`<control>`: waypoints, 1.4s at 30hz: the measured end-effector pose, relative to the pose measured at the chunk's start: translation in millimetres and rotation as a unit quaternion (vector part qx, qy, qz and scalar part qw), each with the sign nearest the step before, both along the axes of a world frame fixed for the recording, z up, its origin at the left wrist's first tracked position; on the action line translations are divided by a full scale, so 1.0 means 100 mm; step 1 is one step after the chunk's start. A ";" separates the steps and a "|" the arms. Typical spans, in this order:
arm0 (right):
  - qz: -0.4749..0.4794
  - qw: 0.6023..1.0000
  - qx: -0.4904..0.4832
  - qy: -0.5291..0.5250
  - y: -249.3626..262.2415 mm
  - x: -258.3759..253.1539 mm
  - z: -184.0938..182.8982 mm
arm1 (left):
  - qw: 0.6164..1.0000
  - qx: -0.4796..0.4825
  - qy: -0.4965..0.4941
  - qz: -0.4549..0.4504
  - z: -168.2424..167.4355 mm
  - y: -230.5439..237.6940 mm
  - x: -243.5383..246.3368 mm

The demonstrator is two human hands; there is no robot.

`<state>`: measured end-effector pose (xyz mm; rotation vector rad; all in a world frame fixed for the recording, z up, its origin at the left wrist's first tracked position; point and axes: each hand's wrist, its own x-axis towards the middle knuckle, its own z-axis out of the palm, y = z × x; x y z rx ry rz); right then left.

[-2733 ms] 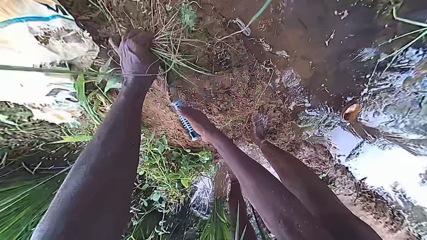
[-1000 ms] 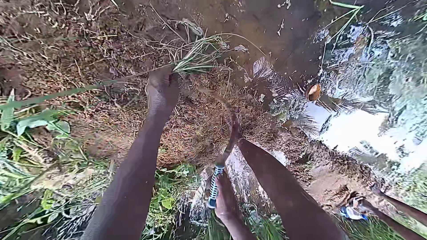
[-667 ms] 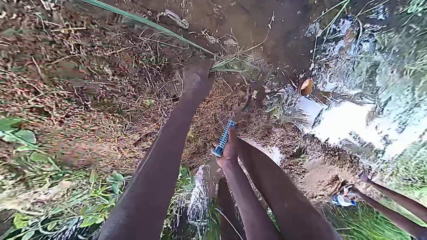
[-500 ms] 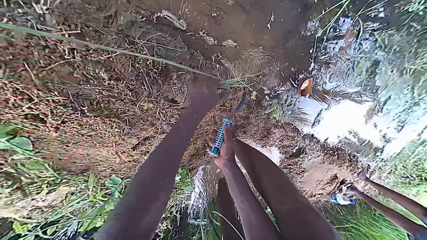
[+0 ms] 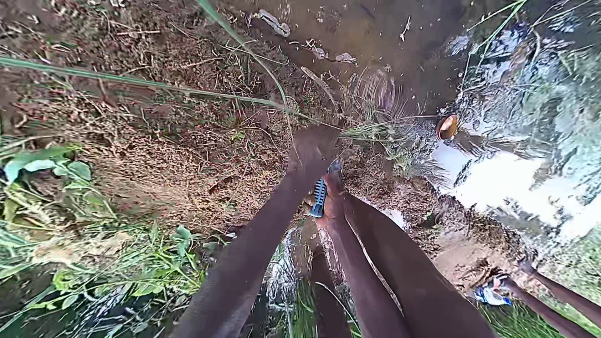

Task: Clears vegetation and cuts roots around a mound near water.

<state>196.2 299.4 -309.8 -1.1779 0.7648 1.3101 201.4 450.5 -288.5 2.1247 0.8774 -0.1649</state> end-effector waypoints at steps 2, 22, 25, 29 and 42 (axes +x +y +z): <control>0.040 0.999 0.009 0.026 -0.07 -0.15 0.09 | 0.997 -0.038 -0.047 0.051 0.12 -0.03 -0.12; 0.283 0.935 -0.014 -0.213 -1.07 -0.88 0.79 | 0.677 0.023 -0.142 0.722 0.54 -1.13 -3.33; 0.350 0.911 0.023 -0.217 -0.45 -0.91 0.67 | 0.732 0.019 -0.116 0.671 0.54 -0.80 -3.23; 0.481 0.853 0.089 -0.179 0.46 -1.12 0.45 | 0.773 0.046 -0.134 0.618 0.38 -0.21 -2.95; 0.672 0.684 0.199 -0.202 1.42 -1.10 0.18 | 0.825 0.093 0.103 0.548 0.15 1.13 -2.99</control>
